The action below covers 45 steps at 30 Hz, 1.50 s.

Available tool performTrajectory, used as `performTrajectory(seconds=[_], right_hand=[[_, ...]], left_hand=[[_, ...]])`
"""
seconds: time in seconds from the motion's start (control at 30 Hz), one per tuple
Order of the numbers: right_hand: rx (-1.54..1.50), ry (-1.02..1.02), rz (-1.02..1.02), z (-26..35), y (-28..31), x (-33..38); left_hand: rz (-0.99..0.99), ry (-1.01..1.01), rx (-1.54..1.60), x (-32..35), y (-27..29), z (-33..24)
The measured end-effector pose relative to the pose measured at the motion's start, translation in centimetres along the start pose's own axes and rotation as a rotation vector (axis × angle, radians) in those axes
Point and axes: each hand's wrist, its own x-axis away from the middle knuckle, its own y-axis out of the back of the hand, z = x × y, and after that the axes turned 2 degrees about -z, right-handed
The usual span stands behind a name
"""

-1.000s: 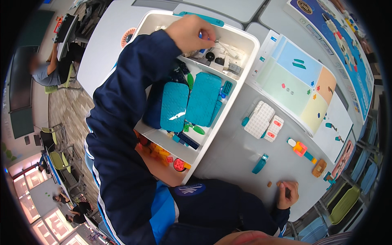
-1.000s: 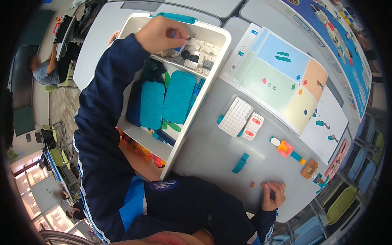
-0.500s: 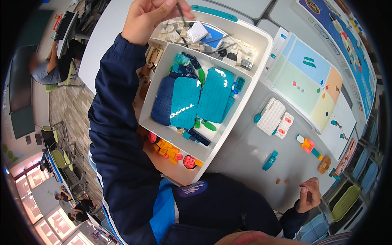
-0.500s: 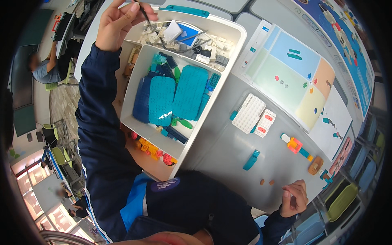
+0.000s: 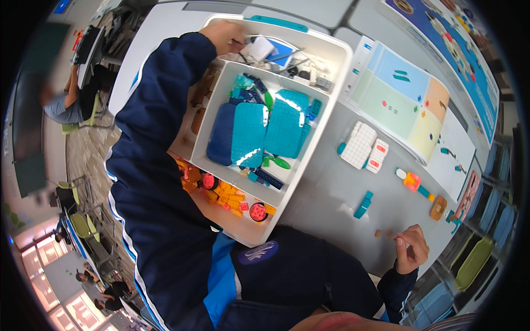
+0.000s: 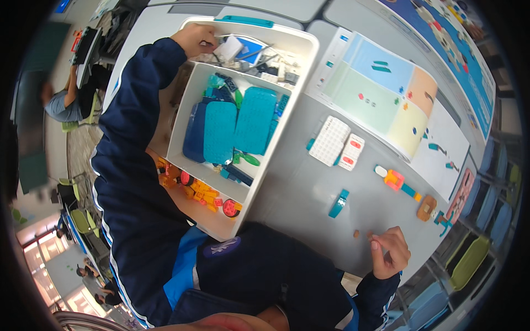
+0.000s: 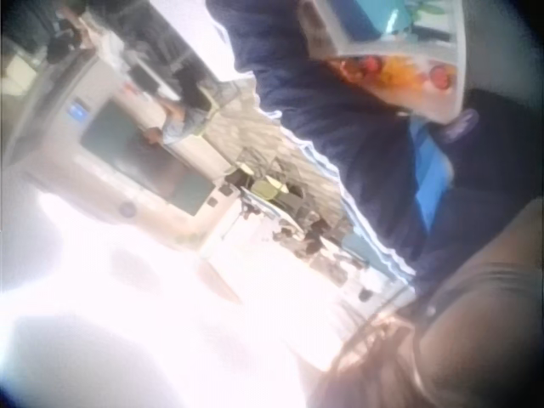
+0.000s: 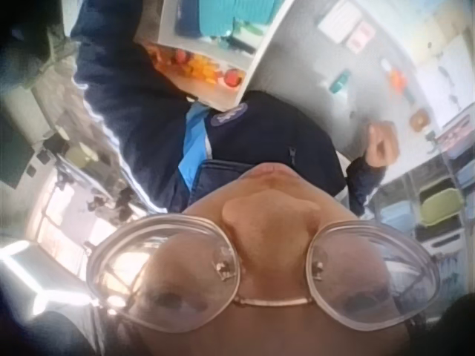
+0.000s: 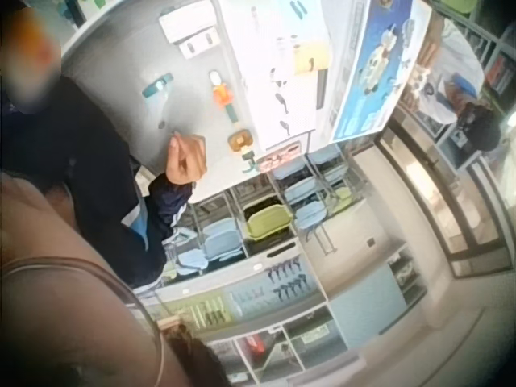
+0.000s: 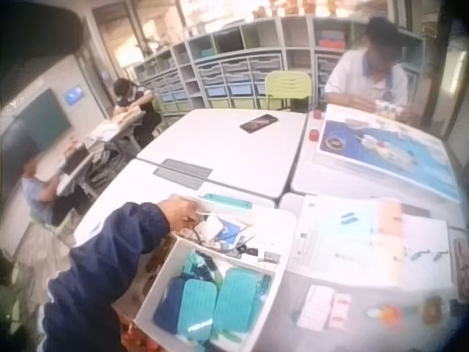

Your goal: The person assembles small plastic toy parts at a table, selecting pieces from a compartmentalized tray and connecting them by hand. They build a small articulated figure using colorful blocks and rods, then place the completed assembly on the table.

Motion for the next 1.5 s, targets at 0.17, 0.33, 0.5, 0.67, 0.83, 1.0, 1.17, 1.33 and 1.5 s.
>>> performTrajectory(seconds=[0.17,0.33,0.5,0.67,0.83,1.0,1.17,1.33,1.5], right_hand=[[0.044,-0.042,-0.113,0.1,0.3,3.4],[0.081,-0.105,-0.235,0.3,0.7,6.1],[0.09,-0.098,-0.341,0.4,1.1,8.0],[0.079,-0.082,-0.449,-0.2,1.2,10.1],[0.076,-0.078,-0.488,-0.7,1.7,11.6],[0.068,-0.026,-0.48,-1.4,2.5,11.6],[-0.001,0.121,-0.396,-1.8,2.6,10.8],[0.081,0.153,-0.213,-1.6,2.8,10.4],[0.121,0.044,0.016,-1.1,5.6,9.9]], left_hand=[[0.148,-0.059,-0.242,-0.6,1.1,-0.8],[0.143,-0.132,-0.353,-0.5,0.6,-0.1],[0.122,-0.168,-0.274,-0.9,1.2,-0.6],[0.216,-0.009,-0.312,-1.2,1.0,-0.7],[0.2,0.053,-0.387,-0.5,3.5,-2.2],[0.172,0.127,-0.753,1.6,9.3,-3.1],[-0.06,0.122,-0.846,6.9,14.5,-7.0],[-0.658,0.236,-0.508,10.1,15.8,-24.5],[-0.707,0.301,0.079,13.4,10.1,-45.1]])
